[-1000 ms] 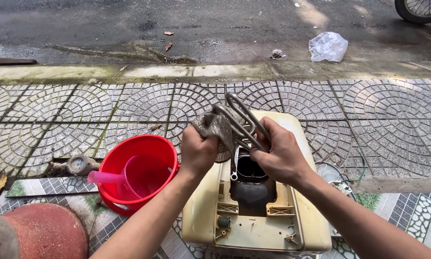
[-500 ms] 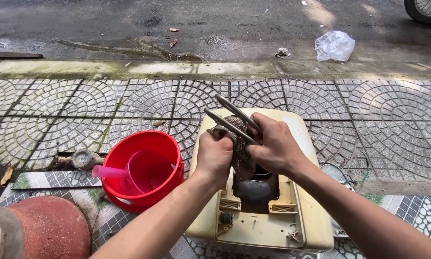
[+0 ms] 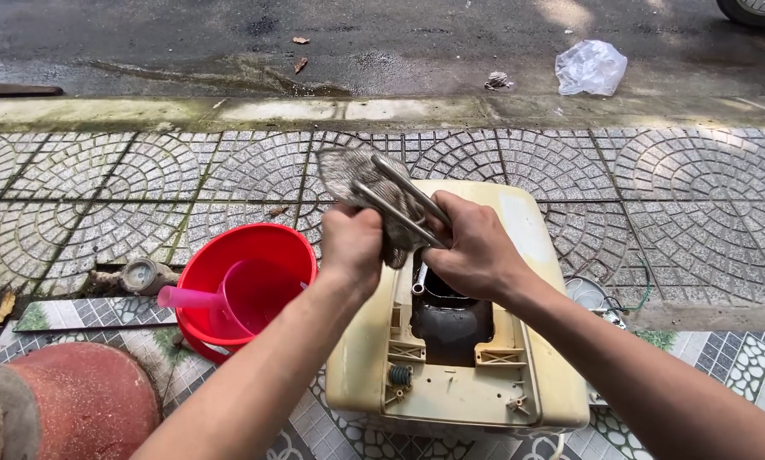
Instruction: The person scrubs a metal heating element with a mesh pad over a disassembled washing machine base, then uses a wrench to tighten a bolt on the element. The person also handles a black rubber gasket and places the cleaned parts on the tiled floor.
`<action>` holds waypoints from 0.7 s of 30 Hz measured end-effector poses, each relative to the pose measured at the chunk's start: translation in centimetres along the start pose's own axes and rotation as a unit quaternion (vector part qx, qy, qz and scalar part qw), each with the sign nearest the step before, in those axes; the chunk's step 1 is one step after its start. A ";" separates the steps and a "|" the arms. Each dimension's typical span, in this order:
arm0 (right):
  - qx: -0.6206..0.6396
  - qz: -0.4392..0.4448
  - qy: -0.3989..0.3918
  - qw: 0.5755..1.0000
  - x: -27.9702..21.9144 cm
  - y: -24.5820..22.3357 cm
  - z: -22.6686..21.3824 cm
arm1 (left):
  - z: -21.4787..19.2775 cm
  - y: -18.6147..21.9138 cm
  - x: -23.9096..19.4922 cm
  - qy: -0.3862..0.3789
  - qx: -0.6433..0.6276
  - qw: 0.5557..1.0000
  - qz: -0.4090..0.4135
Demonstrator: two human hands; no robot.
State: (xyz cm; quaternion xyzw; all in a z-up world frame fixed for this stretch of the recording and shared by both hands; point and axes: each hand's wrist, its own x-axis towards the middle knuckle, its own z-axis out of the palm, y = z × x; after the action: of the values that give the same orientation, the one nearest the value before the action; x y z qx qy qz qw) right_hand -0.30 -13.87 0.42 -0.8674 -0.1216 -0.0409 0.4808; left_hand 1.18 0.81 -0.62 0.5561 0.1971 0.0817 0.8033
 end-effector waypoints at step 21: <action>-0.139 -0.201 0.287 0.926 -0.2 12.3 -3.3 | -4.7 -2.4 -0.8 -0.287 0.628 0.722 0.038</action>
State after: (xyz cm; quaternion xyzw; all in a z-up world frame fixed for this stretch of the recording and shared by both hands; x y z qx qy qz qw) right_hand 2.74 -22.90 -8.02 -0.8342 -0.1428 -0.4007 0.3510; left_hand -1.71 3.73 -4.09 0.9371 -0.0575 -0.1941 0.2843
